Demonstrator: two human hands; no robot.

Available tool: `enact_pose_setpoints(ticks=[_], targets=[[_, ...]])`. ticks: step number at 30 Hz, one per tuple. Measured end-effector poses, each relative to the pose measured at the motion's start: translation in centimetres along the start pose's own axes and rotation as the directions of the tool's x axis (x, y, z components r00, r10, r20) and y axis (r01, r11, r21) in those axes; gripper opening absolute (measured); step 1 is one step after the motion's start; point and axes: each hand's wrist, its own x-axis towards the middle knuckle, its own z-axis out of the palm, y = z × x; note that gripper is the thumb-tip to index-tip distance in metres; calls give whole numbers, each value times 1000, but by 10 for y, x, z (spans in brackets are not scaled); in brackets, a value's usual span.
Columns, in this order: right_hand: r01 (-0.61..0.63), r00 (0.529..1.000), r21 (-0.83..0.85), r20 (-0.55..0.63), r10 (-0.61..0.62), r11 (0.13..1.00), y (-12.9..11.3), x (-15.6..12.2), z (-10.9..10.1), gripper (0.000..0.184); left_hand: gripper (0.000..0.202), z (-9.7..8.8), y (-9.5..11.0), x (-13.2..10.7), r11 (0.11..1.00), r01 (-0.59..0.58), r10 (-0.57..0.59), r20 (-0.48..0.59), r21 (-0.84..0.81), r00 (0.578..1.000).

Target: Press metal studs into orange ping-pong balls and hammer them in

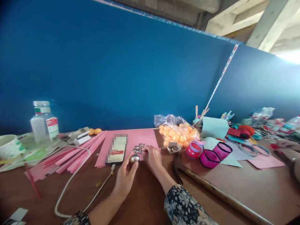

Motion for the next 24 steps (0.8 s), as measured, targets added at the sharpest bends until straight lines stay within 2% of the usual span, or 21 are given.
enact_pose_setpoints(ticks=[6,11,15,21,24], targets=[[-9,997,120,-70,18,993,3,-1,2,10,49,-2,-5,0,999,-36,36,5,41,999],[100,988,250,-139,-67,963,1,2,1,13,48,-4,-6,2,988,-74,80,-45,134,996],[106,989,386,-133,-58,917,-4,-1,-5,12,49,-4,-7,3,998,-30,34,-68,54,997],[68,997,647,-67,-32,760,-17,-19,-18,9,40,-4,-16,2,995,-19,9,-95,-96,995],[-28,999,763,9,33,645,-20,-25,-18,12,40,-3,-19,2,996,-7,-1,-92,-90,996]])
